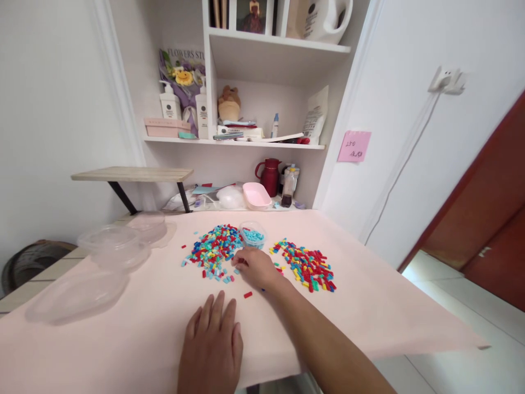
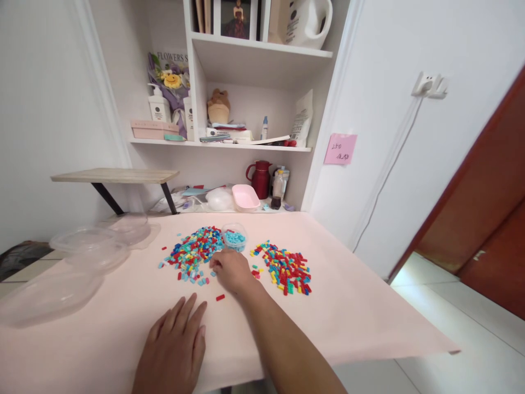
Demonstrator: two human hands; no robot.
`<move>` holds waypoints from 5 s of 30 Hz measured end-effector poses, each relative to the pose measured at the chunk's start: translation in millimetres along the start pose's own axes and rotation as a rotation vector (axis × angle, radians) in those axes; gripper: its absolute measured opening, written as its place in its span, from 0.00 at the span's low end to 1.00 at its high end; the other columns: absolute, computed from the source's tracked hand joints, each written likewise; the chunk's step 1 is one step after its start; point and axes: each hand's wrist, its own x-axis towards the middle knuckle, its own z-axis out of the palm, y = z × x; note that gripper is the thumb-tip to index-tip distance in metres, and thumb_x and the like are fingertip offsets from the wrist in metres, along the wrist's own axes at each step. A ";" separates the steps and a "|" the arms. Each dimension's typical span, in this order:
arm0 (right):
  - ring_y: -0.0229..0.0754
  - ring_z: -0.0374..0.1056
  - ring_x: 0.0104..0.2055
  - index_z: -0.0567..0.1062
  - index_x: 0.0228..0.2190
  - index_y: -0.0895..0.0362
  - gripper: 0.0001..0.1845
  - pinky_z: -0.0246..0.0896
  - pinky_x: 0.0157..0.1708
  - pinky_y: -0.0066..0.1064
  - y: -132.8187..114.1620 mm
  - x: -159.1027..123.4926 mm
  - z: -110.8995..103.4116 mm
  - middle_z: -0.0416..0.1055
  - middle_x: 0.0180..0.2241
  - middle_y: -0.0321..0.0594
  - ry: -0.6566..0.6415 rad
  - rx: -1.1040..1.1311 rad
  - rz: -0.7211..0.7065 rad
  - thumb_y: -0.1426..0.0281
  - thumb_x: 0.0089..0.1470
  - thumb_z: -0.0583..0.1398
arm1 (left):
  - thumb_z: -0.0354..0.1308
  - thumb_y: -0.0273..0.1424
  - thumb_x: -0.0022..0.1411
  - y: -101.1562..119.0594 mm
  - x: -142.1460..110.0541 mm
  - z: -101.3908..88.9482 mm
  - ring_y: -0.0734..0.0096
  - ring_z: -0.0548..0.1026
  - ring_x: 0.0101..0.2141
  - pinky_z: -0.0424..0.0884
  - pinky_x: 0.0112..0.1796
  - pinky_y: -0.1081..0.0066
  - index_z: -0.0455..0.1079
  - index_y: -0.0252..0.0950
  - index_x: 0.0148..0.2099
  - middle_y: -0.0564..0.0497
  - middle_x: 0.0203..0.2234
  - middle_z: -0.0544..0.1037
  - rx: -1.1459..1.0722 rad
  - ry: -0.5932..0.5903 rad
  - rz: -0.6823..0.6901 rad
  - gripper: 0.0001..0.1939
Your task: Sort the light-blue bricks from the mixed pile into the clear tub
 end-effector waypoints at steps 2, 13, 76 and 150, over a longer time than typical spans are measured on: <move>0.42 0.70 0.44 0.81 0.39 0.47 0.15 0.60 0.43 0.30 3.3 0.1 0.3 0.78 0.37 0.36 -0.016 -0.010 -0.033 0.76 0.53 0.61 | 0.51 0.31 0.63 -0.4 -0.7 0.2 0.59 0.73 0.53 0.63 0.51 0.58 0.73 0.42 0.55 0.49 0.54 0.77 -0.010 -0.012 -0.009 0.19; 0.45 0.70 0.47 0.83 0.36 0.48 0.13 0.61 0.47 0.32 14.7 2.0 -0.8 0.78 0.40 0.37 -0.111 0.021 -0.111 0.75 0.51 0.64 | 0.52 0.30 0.62 -0.3 0.3 -1.3 0.58 0.73 0.53 0.62 0.51 0.58 0.72 0.40 0.55 0.48 0.54 0.77 0.009 0.012 0.016 0.19; 0.41 0.71 0.41 0.81 0.31 0.54 0.12 0.63 0.42 0.29 6.9 0.1 -3.2 0.77 0.36 0.38 -0.174 0.125 -0.175 0.81 0.48 0.61 | 0.52 0.31 0.63 -0.7 0.1 -0.7 0.58 0.73 0.53 0.62 0.51 0.58 0.72 0.40 0.55 0.48 0.54 0.77 0.037 0.017 0.037 0.19; 0.48 0.66 0.49 0.80 0.39 0.52 0.09 0.58 0.51 0.39 -2.5 -10.1 -1.3 0.73 0.43 0.42 -0.112 -0.030 -0.156 0.70 0.54 0.64 | 0.51 0.30 0.63 2.2 -1.9 -5.0 0.58 0.72 0.54 0.61 0.52 0.57 0.72 0.39 0.55 0.48 0.54 0.76 0.049 -0.013 0.033 0.19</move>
